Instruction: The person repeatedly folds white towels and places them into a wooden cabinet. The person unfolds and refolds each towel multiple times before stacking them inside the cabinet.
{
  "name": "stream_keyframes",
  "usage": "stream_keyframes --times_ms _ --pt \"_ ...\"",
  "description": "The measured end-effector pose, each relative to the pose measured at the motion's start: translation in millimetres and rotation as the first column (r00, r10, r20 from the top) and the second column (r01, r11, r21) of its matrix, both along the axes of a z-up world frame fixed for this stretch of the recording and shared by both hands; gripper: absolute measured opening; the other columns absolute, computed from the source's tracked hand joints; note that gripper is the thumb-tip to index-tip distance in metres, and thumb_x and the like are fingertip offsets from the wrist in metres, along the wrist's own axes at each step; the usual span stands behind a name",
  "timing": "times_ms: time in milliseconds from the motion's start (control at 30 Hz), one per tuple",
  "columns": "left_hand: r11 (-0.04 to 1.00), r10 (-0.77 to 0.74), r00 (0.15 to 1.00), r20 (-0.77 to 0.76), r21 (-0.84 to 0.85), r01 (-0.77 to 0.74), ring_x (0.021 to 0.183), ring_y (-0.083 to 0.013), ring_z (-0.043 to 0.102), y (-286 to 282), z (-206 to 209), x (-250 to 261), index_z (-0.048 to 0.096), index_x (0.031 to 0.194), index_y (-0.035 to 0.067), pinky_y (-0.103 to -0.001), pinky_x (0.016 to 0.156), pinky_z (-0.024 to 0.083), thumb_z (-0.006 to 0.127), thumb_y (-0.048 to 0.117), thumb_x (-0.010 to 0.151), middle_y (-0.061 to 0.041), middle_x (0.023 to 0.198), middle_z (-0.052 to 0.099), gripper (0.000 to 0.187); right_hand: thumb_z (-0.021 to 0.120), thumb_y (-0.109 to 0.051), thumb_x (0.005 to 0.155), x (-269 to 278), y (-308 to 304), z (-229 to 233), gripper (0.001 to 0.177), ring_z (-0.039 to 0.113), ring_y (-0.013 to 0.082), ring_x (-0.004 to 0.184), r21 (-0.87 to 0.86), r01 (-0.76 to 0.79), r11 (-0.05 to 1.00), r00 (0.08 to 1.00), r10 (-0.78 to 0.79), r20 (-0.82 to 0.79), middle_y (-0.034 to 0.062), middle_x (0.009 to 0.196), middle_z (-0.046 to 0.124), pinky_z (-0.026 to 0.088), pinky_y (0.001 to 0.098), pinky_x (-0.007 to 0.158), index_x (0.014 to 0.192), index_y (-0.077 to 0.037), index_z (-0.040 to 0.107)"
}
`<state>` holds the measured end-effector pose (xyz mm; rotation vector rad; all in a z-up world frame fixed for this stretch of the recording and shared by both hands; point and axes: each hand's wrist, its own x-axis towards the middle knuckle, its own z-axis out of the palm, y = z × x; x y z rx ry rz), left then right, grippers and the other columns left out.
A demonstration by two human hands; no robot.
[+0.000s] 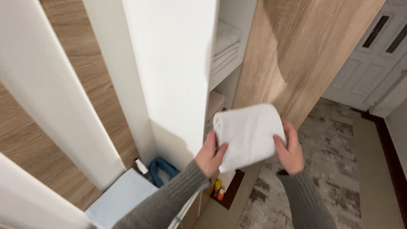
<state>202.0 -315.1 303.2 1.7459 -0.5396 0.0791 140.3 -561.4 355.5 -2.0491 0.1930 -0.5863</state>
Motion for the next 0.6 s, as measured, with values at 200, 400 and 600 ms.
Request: stream_keyframes --times_ms 200,400,600 --pt "0.966 0.251 0.943 0.221 0.007 -0.259 0.123 -0.0478 0.06 -94.0 125.8 96.3 0.031 0.15 -0.006 -0.056 0.099 0.054 0.052 0.025 0.103 -0.034 0.138 0.054 0.06 0.051 -0.012 0.106 138.6 -75.7 71.7 0.055 0.032 0.0559 0.141 -0.243 -0.042 0.969 0.856 0.16 0.492 0.0299 0.158 0.033 0.028 0.0702 0.115 0.153 0.001 0.025" --pt "0.72 0.573 0.661 0.484 0.089 -0.688 0.113 -0.0517 0.065 -99.6 255.6 147.1 0.003 0.159 0.006 -0.062 0.103 0.053 0.045 0.003 0.105 -0.032 0.147 0.045 0.069 0.044 -0.016 0.114 271.4 -69.8 174.0 0.045 0.027 0.0437 0.149 -0.315 -0.186 0.931 0.763 0.339 0.551 0.0158 0.163 0.032 0.021 0.0608 0.124 0.157 -0.014 0.03" --pt "-0.175 0.341 -0.34 0.876 -0.296 -0.939 0.07 -0.0263 0.068 -109.4 274.5 244.3 0.018 0.161 0.033 -0.033 0.052 0.058 0.061 0.001 0.09 -0.022 0.118 0.06 0.088 0.044 -0.006 0.114 404.7 -30.2 202.7 0.045 0.026 0.0309 0.152 -0.347 -0.439 0.829 0.623 0.559 0.546 0.0121 0.164 0.034 0.018 0.0502 0.128 0.157 -0.014 0.032"
